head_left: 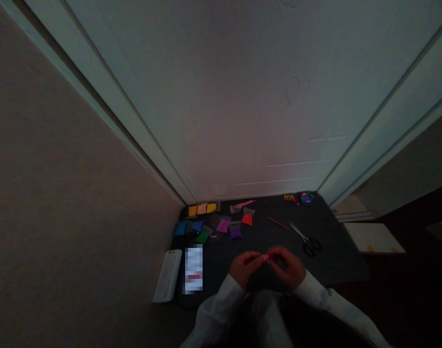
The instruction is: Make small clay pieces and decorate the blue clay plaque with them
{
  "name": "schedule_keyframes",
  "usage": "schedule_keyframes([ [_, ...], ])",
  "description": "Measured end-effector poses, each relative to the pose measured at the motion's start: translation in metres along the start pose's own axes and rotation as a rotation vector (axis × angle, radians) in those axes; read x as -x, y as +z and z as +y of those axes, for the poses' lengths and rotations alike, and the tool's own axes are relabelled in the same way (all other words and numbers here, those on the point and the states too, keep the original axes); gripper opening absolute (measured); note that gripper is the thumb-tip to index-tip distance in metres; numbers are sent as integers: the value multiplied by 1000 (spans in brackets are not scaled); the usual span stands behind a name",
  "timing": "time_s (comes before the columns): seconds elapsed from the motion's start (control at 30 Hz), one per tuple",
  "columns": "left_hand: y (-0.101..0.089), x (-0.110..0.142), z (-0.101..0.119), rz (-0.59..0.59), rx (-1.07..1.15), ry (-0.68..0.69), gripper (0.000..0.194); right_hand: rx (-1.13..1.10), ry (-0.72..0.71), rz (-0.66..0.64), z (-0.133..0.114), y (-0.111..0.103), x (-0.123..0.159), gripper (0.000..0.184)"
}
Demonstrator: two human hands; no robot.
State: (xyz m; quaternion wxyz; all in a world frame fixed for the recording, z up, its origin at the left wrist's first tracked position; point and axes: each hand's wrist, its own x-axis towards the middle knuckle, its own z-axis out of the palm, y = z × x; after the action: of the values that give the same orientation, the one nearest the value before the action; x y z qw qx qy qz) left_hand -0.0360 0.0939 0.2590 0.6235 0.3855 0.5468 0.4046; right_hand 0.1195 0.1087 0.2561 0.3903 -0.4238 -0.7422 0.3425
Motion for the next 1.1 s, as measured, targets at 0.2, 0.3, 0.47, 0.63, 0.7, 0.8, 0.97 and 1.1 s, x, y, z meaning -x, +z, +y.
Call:
schedule_keyframes([
  [0.2, 1, 0, -1, -1, 1, -6, 32, 1, -20, 8, -4, 0, 1, 13],
  [0.3, 2, 0, -2, 3, -3, -9, 32, -10, -26, 7, -3, 1, 2, 14],
  [0.47, 2, 0, 0, 5, -6, 4, 30, -24, -56, 15, -1, 2, 2, 17],
  [0.63, 3, 2, 2, -1, 4, 9, 29, 4, -87, 19, -4, 2, 0, 19],
  [0.7, 4, 1, 2, -3, 11, 8, 29, 13, -99, 26, -4, 3, 0, 19],
  [0.8, 5, 1, 1, -5, 16, 7, 29, 18, -104, 37, -2, 4, 1, 19],
  [0.97, 4, 1, 2, -12, 8, 2, 29, 25, -113, 33, -3, 5, 1, 19],
  [1.1, 4, 2, 3, -18, 0, -2, 31, 30, -120, 38, -6, 5, -1, 16],
])
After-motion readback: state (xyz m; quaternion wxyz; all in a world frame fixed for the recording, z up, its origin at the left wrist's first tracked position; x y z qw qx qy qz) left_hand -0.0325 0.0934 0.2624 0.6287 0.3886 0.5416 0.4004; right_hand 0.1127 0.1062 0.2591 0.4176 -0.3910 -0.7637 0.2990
